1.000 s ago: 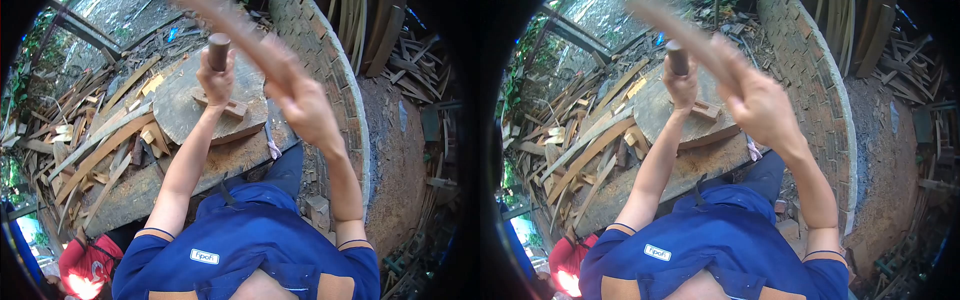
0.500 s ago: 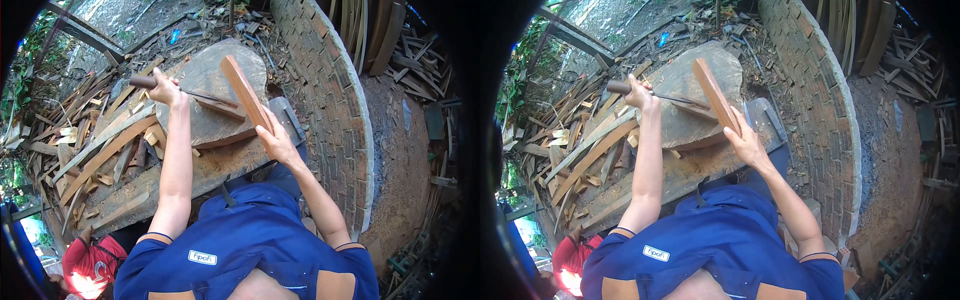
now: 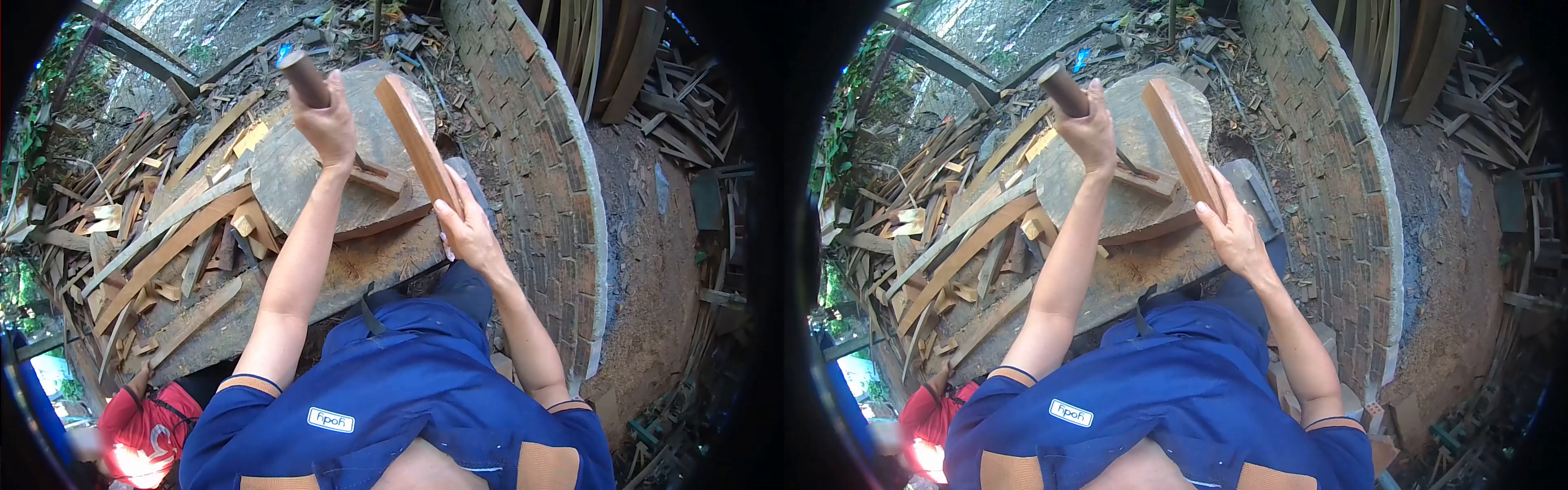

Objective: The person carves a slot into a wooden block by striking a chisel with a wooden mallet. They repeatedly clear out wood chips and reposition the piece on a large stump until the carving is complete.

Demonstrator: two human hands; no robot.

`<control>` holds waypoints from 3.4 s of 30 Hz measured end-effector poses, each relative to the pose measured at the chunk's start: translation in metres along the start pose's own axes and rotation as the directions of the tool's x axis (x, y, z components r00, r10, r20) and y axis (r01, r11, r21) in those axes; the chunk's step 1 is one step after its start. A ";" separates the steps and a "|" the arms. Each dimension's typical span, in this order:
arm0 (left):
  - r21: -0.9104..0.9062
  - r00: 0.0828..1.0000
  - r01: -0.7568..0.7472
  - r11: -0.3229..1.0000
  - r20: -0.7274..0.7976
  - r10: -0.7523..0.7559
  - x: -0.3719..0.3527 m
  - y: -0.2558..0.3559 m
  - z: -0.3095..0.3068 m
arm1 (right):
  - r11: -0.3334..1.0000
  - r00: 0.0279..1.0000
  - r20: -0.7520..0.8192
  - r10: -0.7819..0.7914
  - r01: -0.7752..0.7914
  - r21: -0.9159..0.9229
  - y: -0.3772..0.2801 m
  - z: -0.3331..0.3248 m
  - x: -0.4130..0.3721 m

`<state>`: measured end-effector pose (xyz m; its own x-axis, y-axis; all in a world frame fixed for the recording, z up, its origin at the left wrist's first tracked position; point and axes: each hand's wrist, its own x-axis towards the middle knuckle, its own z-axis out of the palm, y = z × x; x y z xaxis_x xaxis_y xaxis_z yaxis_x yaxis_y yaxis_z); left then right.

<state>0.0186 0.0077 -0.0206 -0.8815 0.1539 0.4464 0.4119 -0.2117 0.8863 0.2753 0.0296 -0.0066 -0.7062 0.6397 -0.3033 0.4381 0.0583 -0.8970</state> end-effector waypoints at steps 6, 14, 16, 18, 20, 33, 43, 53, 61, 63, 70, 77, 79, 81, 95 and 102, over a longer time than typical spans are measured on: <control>0.125 0.984 -0.153 0.980 0.109 0.140 -0.027 0.021 0.024 | 0.920 0.915 -0.140 -0.378 0.388 0.051 -0.103 -0.036 -0.004; 0.184 0.942 -0.282 0.942 0.241 0.234 -0.056 0.026 0.033 | 0.811 0.872 -0.143 -0.469 0.360 -0.462 -0.118 -0.070 0.003; 0.192 0.942 -0.278 0.941 0.246 0.228 -0.057 0.024 0.036 | 0.847 0.883 -0.151 -0.445 0.360 -0.390 -0.124 -0.080 -0.004; 0.197 0.942 -0.277 0.941 0.249 0.225 -0.057 0.021 0.038 | 0.848 0.824 -0.251 -0.509 0.428 -0.314 -0.120 -0.069 -0.005; 0.180 0.936 -0.295 0.938 0.251 0.247 -0.058 0.021 0.039 | 0.815 0.759 -0.297 -0.579 0.525 -0.246 -0.110 -0.057 -0.002; 0.202 0.982 -0.098 0.974 0.180 0.061 -0.023 0.009 0.029 | 0.896 0.914 -0.030 -0.405 0.389 -0.215 -0.087 -0.049 -0.004; -0.381 0.779 0.367 0.849 -0.372 -0.504 0.027 -0.052 -0.064 | 0.987 0.985 -0.071 -0.156 0.159 0.029 -0.034 -0.043 -0.019; -0.182 0.991 0.136 0.974 0.009 -0.137 0.006 0.004 -0.006 | 0.981 0.970 -0.150 -0.190 0.195 0.021 -0.036 -0.045 -0.027; 0.068 0.991 -0.109 0.992 0.082 0.103 -0.005 -0.010 0.007 | 0.952 0.942 -0.138 -0.306 0.302 -0.049 -0.035 -0.048 -0.024; 0.103 0.927 -0.370 0.923 0.102 0.360 -0.017 0.001 0.019 | 0.958 0.949 -0.128 -0.287 0.284 -0.038 -0.051 -0.048 -0.019; 0.089 0.906 -0.341 0.936 0.296 0.302 -0.060 0.024 0.033 | 0.760 0.639 -0.483 -0.598 0.644 -0.090 -0.122 -0.055 -0.013; 0.138 0.951 -0.192 0.972 0.271 0.149 -0.057 0.028 0.029 | 0.746 0.769 -0.120 -0.628 0.551 -0.373 -0.097 -0.077 -0.001; 0.114 0.931 -0.288 0.951 0.266 0.250 -0.055 0.027 0.028 | 0.895 0.847 -0.338 -0.410 0.445 0.028 -0.124 -0.063 -0.026; 0.120 0.929 -0.287 0.950 0.276 0.246 -0.055 0.023 0.028 | 0.892 0.869 -0.205 -0.451 0.428 -0.148 -0.113 -0.057 -0.014; -0.396 0.779 0.406 0.823 -0.322 -0.539 0.023 -0.056 -0.050 | 0.974 0.974 -0.023 -0.225 0.225 0.036 -0.027 -0.026 -0.013; -0.358 0.911 0.328 0.874 -0.127 -0.393 0.007 0.010 -0.029 | 0.954 0.947 -0.114 -0.300 0.299 -0.020 -0.023 -0.029 -0.012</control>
<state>0.0095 -0.0209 -0.0125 -0.9940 0.1011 0.0424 -0.0114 -0.4797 0.8774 0.2896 0.0429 0.0272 -0.7367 0.6760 0.0180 0.2177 0.2623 -0.9401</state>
